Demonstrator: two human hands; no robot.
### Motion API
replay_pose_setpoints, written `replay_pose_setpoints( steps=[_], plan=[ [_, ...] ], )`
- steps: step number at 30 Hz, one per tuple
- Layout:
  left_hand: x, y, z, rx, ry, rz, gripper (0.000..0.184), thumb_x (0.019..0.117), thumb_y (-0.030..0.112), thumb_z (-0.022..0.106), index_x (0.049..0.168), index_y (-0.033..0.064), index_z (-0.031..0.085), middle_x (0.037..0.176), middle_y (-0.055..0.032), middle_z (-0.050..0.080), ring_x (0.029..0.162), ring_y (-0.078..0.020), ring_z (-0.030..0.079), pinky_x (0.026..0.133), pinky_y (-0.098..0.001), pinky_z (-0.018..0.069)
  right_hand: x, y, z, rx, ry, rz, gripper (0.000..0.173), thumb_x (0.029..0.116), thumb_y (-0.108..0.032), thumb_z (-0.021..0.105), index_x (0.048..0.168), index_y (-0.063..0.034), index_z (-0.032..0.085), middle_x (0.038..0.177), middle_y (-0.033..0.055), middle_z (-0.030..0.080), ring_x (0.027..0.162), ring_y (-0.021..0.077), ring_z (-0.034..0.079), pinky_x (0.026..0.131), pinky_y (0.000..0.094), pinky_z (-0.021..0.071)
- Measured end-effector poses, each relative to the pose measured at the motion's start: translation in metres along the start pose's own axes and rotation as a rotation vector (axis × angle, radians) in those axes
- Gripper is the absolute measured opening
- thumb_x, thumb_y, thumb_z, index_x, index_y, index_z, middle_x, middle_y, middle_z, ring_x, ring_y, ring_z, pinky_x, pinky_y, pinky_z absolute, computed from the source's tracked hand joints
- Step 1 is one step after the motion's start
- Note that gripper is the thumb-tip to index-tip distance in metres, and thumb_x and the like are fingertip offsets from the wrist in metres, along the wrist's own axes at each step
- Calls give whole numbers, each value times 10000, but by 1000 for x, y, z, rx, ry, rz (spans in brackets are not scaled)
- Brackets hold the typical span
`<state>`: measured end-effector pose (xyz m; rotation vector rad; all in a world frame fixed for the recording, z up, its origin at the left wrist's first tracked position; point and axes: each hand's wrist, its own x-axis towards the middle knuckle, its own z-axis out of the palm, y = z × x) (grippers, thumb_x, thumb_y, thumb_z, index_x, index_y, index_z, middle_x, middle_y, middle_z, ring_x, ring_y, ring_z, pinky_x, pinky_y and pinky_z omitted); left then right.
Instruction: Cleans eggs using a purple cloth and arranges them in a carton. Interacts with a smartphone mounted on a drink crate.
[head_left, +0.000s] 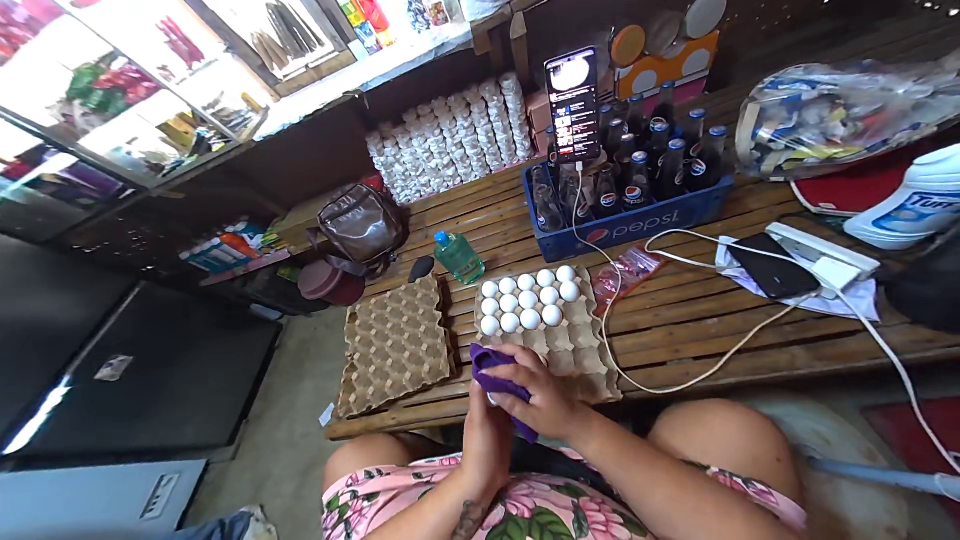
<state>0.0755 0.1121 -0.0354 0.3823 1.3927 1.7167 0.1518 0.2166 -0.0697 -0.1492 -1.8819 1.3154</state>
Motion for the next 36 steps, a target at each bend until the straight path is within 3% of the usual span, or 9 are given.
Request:
replay_pose_setpoints(
  steps=[3, 9, 12, 14, 19, 24, 27, 30, 36],
  plan=[
    [0, -1, -2, 48, -22, -20, 613, 1093, 485, 111, 1387, 60, 440, 1156, -98, 688, 1073, -194, 678, 934, -401, 567, 0, 3, -1, -4, 6, -3, 355, 1012, -397, 594, 1242, -150, 704, 1399, 171, 580, 1325, 251, 534, 1099, 418, 458],
    [1, -3, -3, 144, -79, -84, 533, 1101, 424, 215, 1422, 19, 350, 1155, -130, 642, 1017, -201, 673, 891, -381, 572, 5, 2, -5, 36, 120, 218, 394, 1013, -321, 589, 1270, -37, 681, 1337, 191, 613, 1277, 247, 568, 1082, 415, 467],
    [0, 1, -1, 90, -60, -34, 544, 1100, 427, 176, 1342, 17, 439, 1047, -97, 659, 918, -165, 672, 831, -332, 574, 6, -1, -6, 36, 139, 255, 413, 1023, -319, 563, 1290, -20, 663, 1353, 202, 601, 1283, 261, 560, 1090, 427, 454],
    [0, 7, 3, 36, -28, 14, 606, 1096, 463, 130, 1245, 36, 535, 983, -75, 693, 869, -149, 683, 792, -325, 585, 4, -4, -5, 18, 97, 192, 407, 1024, -340, 568, 1297, -56, 668, 1390, 200, 577, 1312, 277, 541, 1097, 448, 452],
    [0, 9, 0, 6, 16, 16, 618, 1101, 450, 86, 1321, 52, 505, 1085, -94, 714, 1013, -187, 700, 891, -382, 586, 1, 5, 4, -89, 53, -141, 312, 1020, -409, 584, 1263, -239, 680, 1413, 150, 571, 1305, 253, 545, 1081, 416, 469],
    [-2, 0, -3, 83, -73, -21, 598, 1094, 473, 155, 1382, 48, 460, 1158, -109, 684, 1060, -202, 681, 918, -399, 576, 1, 5, 0, -44, 120, -15, 363, 1027, -395, 574, 1264, -145, 688, 1363, 162, 604, 1294, 236, 561, 1083, 413, 478],
    [-1, 2, 1, 84, -31, 1, 593, 1094, 464, 168, 1284, 20, 512, 1073, -114, 693, 980, -195, 694, 864, -383, 587, 3, 3, -3, -34, 160, 84, 386, 1029, -355, 563, 1275, -85, 687, 1361, 190, 601, 1290, 262, 562, 1083, 433, 469],
    [-2, 9, 6, 46, 1, 54, 626, 1093, 473, 124, 1255, 28, 534, 1059, -89, 697, 981, -168, 689, 877, -357, 581, 1, 4, -2, -40, 146, 51, 390, 1033, -376, 556, 1277, -100, 684, 1379, 196, 584, 1307, 268, 547, 1094, 434, 461],
    [-2, 2, -2, 94, -52, 49, 607, 1095, 480, 138, 1393, 48, 443, 1174, -86, 680, 1092, -174, 668, 953, -385, 563, 1, 5, 3, -73, 110, -120, 338, 1030, -429, 557, 1259, -214, 682, 1375, 153, 595, 1294, 235, 559, 1077, 396, 482]
  ],
)
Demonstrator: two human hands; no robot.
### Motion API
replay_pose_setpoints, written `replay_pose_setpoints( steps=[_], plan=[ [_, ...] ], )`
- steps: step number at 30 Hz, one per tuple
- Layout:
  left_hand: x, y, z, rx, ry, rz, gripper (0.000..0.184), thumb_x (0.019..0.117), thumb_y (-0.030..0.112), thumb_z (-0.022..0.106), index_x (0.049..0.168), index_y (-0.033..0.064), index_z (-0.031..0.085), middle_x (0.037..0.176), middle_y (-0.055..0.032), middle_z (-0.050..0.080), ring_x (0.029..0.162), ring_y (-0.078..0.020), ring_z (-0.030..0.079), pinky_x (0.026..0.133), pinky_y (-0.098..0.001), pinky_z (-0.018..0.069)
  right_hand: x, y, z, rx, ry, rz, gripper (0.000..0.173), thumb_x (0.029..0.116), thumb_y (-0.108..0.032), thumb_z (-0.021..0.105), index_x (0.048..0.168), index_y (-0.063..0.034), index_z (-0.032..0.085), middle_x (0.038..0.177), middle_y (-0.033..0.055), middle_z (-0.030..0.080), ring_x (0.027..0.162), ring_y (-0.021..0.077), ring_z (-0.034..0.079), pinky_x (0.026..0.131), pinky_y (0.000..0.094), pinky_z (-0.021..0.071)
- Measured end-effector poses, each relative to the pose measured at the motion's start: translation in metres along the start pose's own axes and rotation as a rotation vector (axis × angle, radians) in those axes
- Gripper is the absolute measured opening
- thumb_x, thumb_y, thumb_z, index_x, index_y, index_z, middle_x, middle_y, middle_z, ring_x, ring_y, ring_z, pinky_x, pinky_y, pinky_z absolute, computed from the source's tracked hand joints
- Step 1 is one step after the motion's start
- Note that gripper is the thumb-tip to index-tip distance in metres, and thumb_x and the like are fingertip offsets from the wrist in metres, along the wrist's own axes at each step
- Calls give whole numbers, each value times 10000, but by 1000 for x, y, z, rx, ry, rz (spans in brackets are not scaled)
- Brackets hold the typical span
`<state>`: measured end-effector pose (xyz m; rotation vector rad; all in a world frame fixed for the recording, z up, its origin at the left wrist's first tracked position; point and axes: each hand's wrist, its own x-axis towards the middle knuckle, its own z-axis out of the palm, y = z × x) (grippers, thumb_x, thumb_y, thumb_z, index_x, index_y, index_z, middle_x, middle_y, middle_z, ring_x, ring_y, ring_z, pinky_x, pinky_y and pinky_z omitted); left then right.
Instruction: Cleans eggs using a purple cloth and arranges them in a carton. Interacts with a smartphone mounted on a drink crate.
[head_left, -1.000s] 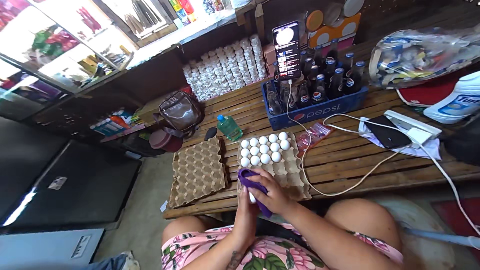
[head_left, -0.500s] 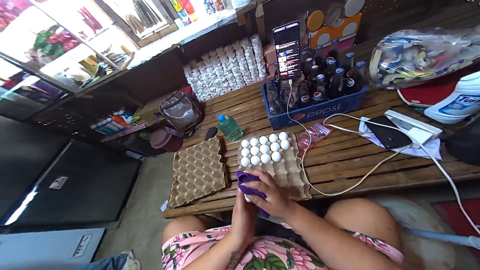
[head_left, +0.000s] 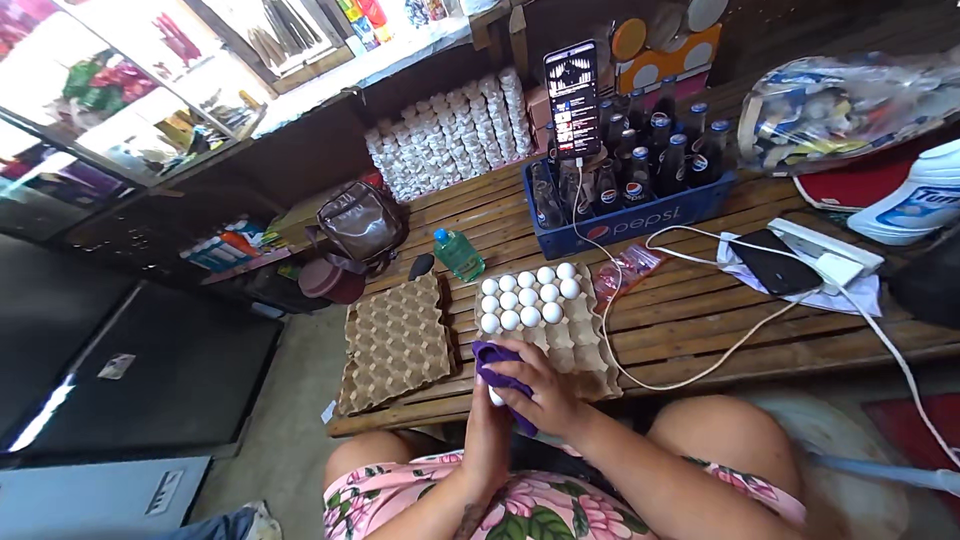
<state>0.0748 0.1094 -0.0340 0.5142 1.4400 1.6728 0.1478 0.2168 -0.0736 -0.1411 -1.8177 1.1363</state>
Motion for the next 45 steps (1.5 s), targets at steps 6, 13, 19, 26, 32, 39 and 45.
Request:
replay_pose_setpoints(
  steps=[6, 13, 19, 26, 32, 39, 45],
  plan=[
    [1, 0, 1, 24, 16, -52, 576, 1101, 441, 172, 1367, 6, 441, 1119, -120, 668, 1006, -191, 681, 891, -375, 576, 3, 1, -5, 23, 52, 185, 380, 1031, -369, 558, 1268, -106, 693, 1358, 186, 603, 1294, 256, 559, 1088, 431, 465],
    [3, 0, 0, -15, 57, 8, 579, 1105, 428, 122, 1391, 39, 441, 1129, -95, 700, 1044, -178, 690, 925, -379, 574, 2, -1, -1, -35, -25, -13, 324, 1024, -434, 566, 1245, -233, 692, 1392, 148, 587, 1301, 255, 551, 1085, 423, 470],
    [3, -3, -5, 95, -17, -99, 542, 1096, 440, 195, 1392, 46, 420, 1071, -94, 688, 935, -173, 696, 810, -346, 591, 2, 0, -4, -34, 38, 67, 334, 1021, -398, 581, 1250, -185, 699, 1354, 170, 606, 1282, 249, 567, 1072, 409, 482],
    [1, 3, 2, -7, 1, -32, 639, 1083, 491, 98, 1035, 107, 606, 744, 10, 634, 645, -69, 597, 615, -237, 523, 2, 0, -4, 8, 59, 109, 365, 1035, -398, 553, 1272, -156, 689, 1379, 173, 589, 1310, 251, 543, 1096, 424, 456],
    [1, 0, -4, 60, -8, -39, 597, 1094, 471, 121, 1379, 54, 440, 1113, -85, 694, 1018, -178, 689, 881, -376, 583, 2, -1, 0, -28, 4, -22, 339, 1028, -435, 557, 1251, -214, 686, 1382, 157, 593, 1301, 254, 554, 1092, 422, 466],
    [3, 3, 1, 51, -17, -62, 563, 1088, 456, 157, 1181, 60, 544, 857, -34, 659, 732, -103, 636, 693, -271, 556, 4, 2, -6, 2, 118, 189, 364, 1026, -350, 571, 1274, -112, 691, 1361, 191, 598, 1297, 261, 552, 1090, 426, 459],
    [4, 5, 0, 3, 28, -14, 592, 1100, 442, 102, 1287, 62, 516, 953, -67, 716, 826, -143, 703, 736, -320, 599, 0, 2, 1, 1, 29, 13, 338, 1025, -432, 566, 1257, -216, 683, 1386, 155, 585, 1311, 250, 542, 1089, 420, 469]
  ],
)
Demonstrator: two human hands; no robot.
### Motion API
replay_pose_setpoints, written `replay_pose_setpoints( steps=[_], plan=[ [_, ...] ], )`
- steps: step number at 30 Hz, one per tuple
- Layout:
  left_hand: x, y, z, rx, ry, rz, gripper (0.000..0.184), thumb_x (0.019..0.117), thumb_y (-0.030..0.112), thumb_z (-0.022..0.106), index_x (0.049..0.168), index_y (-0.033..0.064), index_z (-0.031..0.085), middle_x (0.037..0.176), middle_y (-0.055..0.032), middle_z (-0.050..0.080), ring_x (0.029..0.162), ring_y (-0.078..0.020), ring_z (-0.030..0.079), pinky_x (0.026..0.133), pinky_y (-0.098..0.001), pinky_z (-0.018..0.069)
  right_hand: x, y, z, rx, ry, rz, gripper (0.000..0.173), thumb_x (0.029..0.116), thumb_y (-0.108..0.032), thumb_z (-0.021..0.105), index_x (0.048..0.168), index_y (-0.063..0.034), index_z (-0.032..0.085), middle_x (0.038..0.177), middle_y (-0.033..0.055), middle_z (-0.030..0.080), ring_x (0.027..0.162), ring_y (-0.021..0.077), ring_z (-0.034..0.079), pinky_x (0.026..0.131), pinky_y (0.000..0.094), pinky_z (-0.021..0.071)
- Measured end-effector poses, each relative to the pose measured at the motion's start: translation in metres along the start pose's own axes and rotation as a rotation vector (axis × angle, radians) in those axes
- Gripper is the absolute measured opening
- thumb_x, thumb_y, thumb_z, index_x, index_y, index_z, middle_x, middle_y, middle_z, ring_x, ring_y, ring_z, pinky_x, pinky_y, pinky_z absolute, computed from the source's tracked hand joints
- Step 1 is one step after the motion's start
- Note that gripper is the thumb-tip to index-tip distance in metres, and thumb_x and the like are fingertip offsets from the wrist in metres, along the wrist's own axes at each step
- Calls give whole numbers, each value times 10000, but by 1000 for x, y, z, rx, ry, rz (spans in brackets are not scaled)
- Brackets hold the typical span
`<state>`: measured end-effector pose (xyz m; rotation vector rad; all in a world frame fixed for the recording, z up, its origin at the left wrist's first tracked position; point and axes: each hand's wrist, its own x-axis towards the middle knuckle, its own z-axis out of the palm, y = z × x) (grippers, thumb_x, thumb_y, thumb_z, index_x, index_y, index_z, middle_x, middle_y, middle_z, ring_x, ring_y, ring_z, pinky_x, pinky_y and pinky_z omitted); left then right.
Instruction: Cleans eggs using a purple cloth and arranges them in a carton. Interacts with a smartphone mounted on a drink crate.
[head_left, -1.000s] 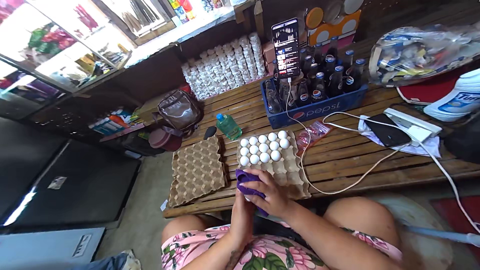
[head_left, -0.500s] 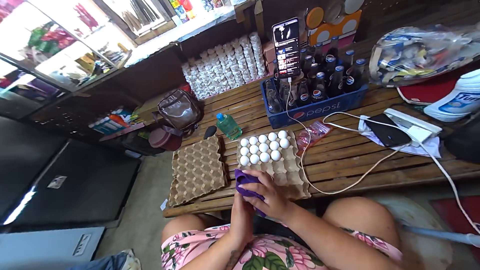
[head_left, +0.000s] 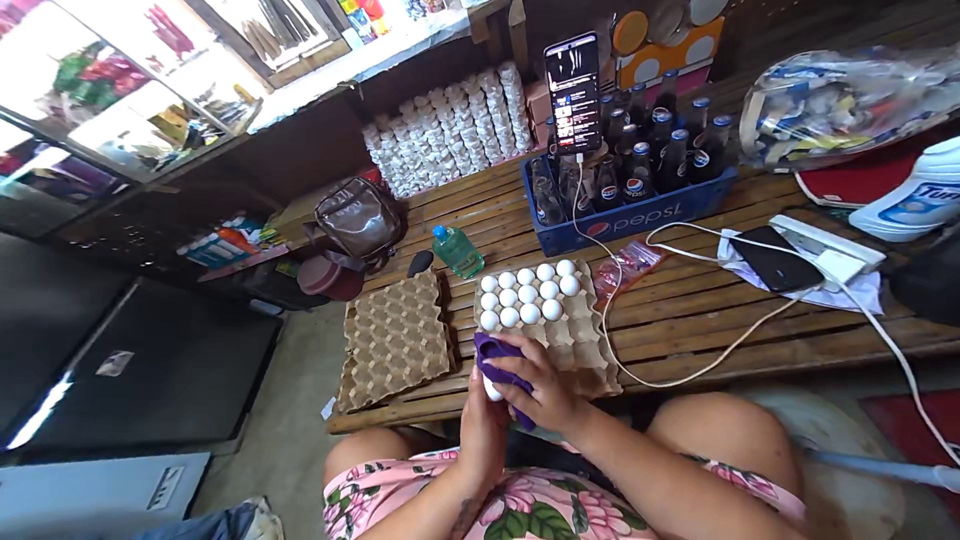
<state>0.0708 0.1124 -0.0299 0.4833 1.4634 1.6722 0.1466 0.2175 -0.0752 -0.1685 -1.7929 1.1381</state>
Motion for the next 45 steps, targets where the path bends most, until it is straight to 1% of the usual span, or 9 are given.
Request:
replay_pose_setpoints(
  steps=[6, 11, 13, 15, 19, 24, 28, 35, 45],
  plan=[
    [-1, -4, -2, 94, -81, -91, 585, 1097, 450, 153, 1388, 29, 435, 1072, -115, 692, 930, -198, 702, 803, -371, 599, 2, 1, -4, -34, 53, 67, 342, 1021, -396, 582, 1256, -175, 698, 1362, 167, 601, 1291, 248, 558, 1081, 417, 474],
    [0, 0, 2, 32, -40, -24, 560, 1094, 448, 152, 1176, 57, 544, 862, -39, 659, 731, -110, 641, 690, -272, 562, 4, 0, -7, -32, 67, 150, 377, 1031, -389, 559, 1270, -131, 693, 1374, 185, 591, 1301, 262, 548, 1088, 425, 459],
    [1, 0, 2, 9, -25, 20, 559, 1093, 474, 171, 1237, 54, 512, 922, -53, 676, 787, -122, 667, 720, -291, 577, 3, -1, -5, -14, 33, 96, 383, 1033, -413, 551, 1271, -146, 690, 1378, 184, 587, 1304, 265, 545, 1088, 430, 463],
    [-1, -2, -3, 25, -54, 27, 588, 1096, 477, 182, 1428, 30, 371, 1128, -102, 676, 1002, -175, 689, 878, -361, 587, 2, -1, -3, -7, 6, 11, 365, 1033, -437, 546, 1267, -188, 677, 1381, 169, 587, 1308, 256, 548, 1088, 425, 470],
    [-1, -6, -5, 119, -62, -37, 614, 1089, 484, 211, 1473, 23, 339, 1209, -120, 644, 1043, -191, 676, 887, -373, 581, 3, -1, -3, -17, 30, 7, 343, 1023, -426, 571, 1257, -202, 684, 1369, 157, 598, 1293, 243, 560, 1079, 412, 479],
    [-2, -5, -3, 145, -99, -32, 568, 1082, 474, 234, 1361, 9, 401, 1109, -102, 648, 958, -170, 681, 845, -348, 587, 4, 0, -7, -9, 95, 107, 368, 1029, -398, 565, 1265, -143, 689, 1352, 173, 605, 1287, 236, 560, 1076, 404, 475],
    [-2, -3, -2, 46, -80, 80, 547, 1079, 528, 257, 1225, 70, 518, 931, -30, 679, 774, -99, 663, 696, -262, 570, 4, -1, -7, 8, 79, 122, 396, 1042, -397, 536, 1291, -122, 672, 1374, 183, 587, 1310, 241, 540, 1097, 406, 455],
    [-3, -4, -5, 83, -48, 32, 607, 1087, 508, 206, 1413, 38, 406, 1150, -81, 689, 1041, -165, 688, 901, -366, 584, 3, -4, -4, -9, -23, -72, 365, 1033, -455, 540, 1274, -208, 659, 1395, 159, 576, 1305, 248, 549, 1081, 411, 475],
    [-3, -1, -1, 58, -40, 34, 525, 1091, 450, 234, 1317, 18, 432, 1014, -76, 665, 870, -144, 681, 786, -313, 587, 4, -1, -8, -17, 54, 121, 409, 1042, -401, 533, 1293, -109, 671, 1377, 200, 585, 1307, 269, 547, 1094, 431, 462]
  ],
)
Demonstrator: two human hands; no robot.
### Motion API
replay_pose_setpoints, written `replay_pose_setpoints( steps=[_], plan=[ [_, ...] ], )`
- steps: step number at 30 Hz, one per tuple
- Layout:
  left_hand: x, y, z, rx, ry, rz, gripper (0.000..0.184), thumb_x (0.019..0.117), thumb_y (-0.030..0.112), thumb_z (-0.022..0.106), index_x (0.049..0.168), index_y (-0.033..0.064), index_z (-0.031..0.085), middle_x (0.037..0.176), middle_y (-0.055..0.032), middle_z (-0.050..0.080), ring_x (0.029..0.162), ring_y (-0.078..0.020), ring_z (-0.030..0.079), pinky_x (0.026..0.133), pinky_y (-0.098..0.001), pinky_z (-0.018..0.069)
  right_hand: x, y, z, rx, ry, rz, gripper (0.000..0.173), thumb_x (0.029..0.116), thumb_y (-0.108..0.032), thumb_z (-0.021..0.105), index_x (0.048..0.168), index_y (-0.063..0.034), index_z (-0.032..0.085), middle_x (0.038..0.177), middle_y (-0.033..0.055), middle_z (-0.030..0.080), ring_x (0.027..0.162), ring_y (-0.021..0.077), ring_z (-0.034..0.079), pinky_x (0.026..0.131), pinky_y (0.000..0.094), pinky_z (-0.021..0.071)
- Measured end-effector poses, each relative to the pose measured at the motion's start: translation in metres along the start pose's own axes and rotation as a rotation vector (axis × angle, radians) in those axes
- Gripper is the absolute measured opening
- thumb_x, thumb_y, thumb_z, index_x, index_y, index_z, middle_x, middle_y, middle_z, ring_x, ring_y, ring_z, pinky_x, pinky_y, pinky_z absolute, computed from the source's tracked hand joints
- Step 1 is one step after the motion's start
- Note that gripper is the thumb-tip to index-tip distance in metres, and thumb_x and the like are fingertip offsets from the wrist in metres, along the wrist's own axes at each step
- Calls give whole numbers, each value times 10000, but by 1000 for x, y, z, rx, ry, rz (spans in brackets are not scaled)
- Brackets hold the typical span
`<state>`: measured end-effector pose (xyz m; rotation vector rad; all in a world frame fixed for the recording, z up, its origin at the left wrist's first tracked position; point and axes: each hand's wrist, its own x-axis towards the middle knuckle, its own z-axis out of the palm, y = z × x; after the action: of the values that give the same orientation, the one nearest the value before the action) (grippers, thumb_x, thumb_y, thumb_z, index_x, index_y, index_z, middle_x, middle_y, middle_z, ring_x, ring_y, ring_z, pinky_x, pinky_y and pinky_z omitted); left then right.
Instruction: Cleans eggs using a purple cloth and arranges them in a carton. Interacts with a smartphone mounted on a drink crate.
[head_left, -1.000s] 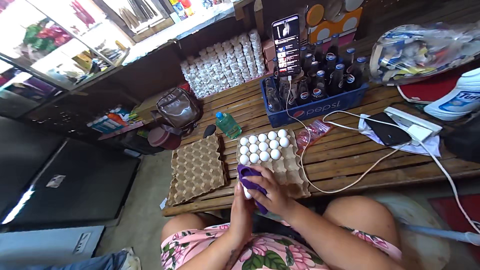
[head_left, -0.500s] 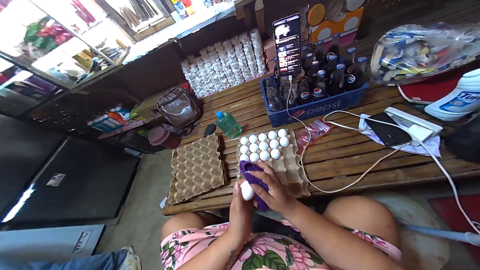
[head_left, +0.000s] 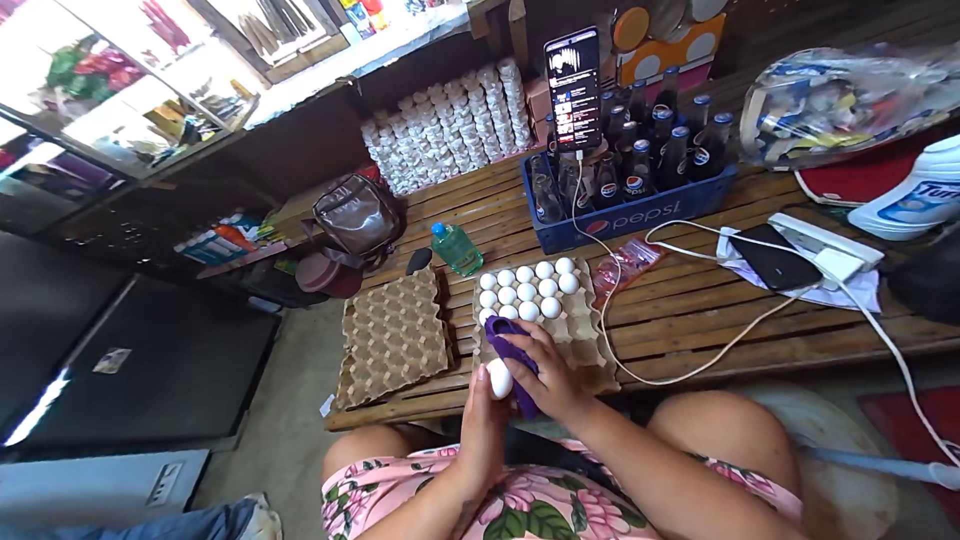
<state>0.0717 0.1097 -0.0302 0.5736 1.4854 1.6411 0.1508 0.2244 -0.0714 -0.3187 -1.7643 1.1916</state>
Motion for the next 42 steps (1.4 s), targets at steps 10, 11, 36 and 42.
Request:
replay_pose_setpoints(
  steps=[10, 11, 36, 42],
  plan=[
    [0, -7, -4, 62, -37, -61, 587, 1090, 471, 227, 1428, 20, 392, 1143, -107, 669, 997, -185, 687, 851, -369, 590, -1, -1, 3, 3, -41, -108, 380, 1024, -429, 571, 1281, -168, 670, 1378, 168, 589, 1292, 244, 562, 1079, 408, 483],
    [0, -7, -4, 75, -48, -73, 575, 1089, 466, 236, 1409, 15, 394, 1114, -107, 673, 973, -186, 691, 838, -368, 593, -1, 0, 2, 10, -23, -79, 382, 1024, -414, 575, 1283, -151, 673, 1371, 175, 592, 1292, 244, 561, 1082, 412, 480],
    [2, 2, 1, -17, 53, -5, 548, 1103, 434, 199, 1355, 14, 446, 1073, -101, 676, 944, -174, 692, 838, -350, 592, -1, -1, 1, 11, -57, 1, 430, 1031, -417, 554, 1304, -102, 661, 1379, 199, 580, 1305, 269, 547, 1091, 427, 467],
    [3, 1, -2, -6, 27, -32, 602, 1105, 453, 153, 1442, 29, 416, 1174, -123, 682, 1060, -198, 686, 917, -391, 581, -3, -2, 4, 12, -99, -83, 417, 1008, -448, 589, 1298, -156, 660, 1394, 182, 577, 1304, 255, 554, 1077, 412, 482]
  ],
)
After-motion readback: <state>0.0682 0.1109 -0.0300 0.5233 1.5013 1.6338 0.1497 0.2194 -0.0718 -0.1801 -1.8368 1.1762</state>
